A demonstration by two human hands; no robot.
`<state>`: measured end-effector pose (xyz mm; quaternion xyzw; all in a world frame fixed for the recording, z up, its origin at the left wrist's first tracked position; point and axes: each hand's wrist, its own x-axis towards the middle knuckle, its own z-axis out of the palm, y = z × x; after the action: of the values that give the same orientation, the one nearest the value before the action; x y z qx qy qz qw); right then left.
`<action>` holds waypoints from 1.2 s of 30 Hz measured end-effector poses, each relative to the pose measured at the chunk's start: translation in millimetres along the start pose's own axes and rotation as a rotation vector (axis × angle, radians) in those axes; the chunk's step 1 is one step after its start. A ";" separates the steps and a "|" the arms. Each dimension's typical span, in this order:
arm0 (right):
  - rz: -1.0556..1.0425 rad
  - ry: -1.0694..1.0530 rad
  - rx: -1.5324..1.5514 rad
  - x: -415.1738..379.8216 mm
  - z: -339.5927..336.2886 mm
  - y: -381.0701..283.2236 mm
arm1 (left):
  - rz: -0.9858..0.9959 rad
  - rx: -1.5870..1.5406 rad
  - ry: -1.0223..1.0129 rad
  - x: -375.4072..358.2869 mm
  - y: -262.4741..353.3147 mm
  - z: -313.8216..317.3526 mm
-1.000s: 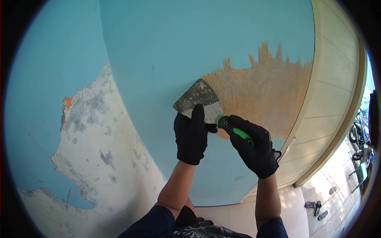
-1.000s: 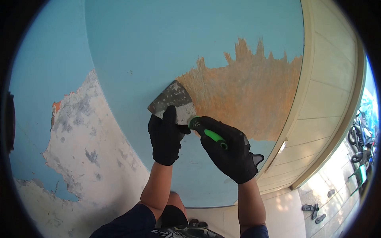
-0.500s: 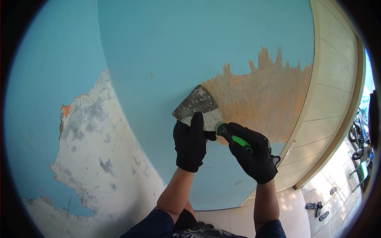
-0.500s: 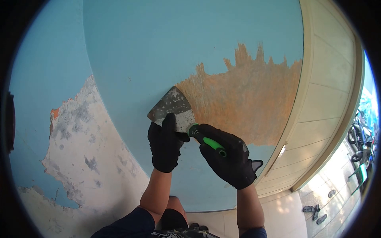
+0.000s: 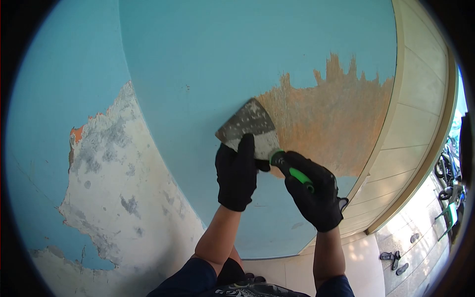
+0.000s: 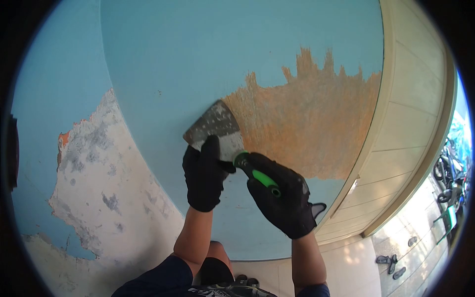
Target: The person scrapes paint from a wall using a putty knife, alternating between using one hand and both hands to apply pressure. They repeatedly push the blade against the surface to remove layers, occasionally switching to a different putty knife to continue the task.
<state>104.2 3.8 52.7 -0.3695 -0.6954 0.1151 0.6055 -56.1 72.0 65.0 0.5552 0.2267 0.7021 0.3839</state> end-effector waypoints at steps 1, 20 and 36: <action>0.007 0.004 0.004 -0.7 2.9 -0.6 | -0.124 -0.129 0.028 2.2 3.5 -0.4; 0.204 -0.052 -0.029 -93.8 -0.2 21.8 | -0.377 -0.030 -0.178 -94.2 -41.3 -26.1; 0.184 -0.259 0.119 -131.5 3.2 27.2 | 0.259 0.713 -0.491 -161.8 -55.8 -49.7</action>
<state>110.6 -62.2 -64.1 -0.3770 -0.7229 0.2577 0.5186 -73.1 -17.0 -88.5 0.8266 0.2853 0.4699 0.1201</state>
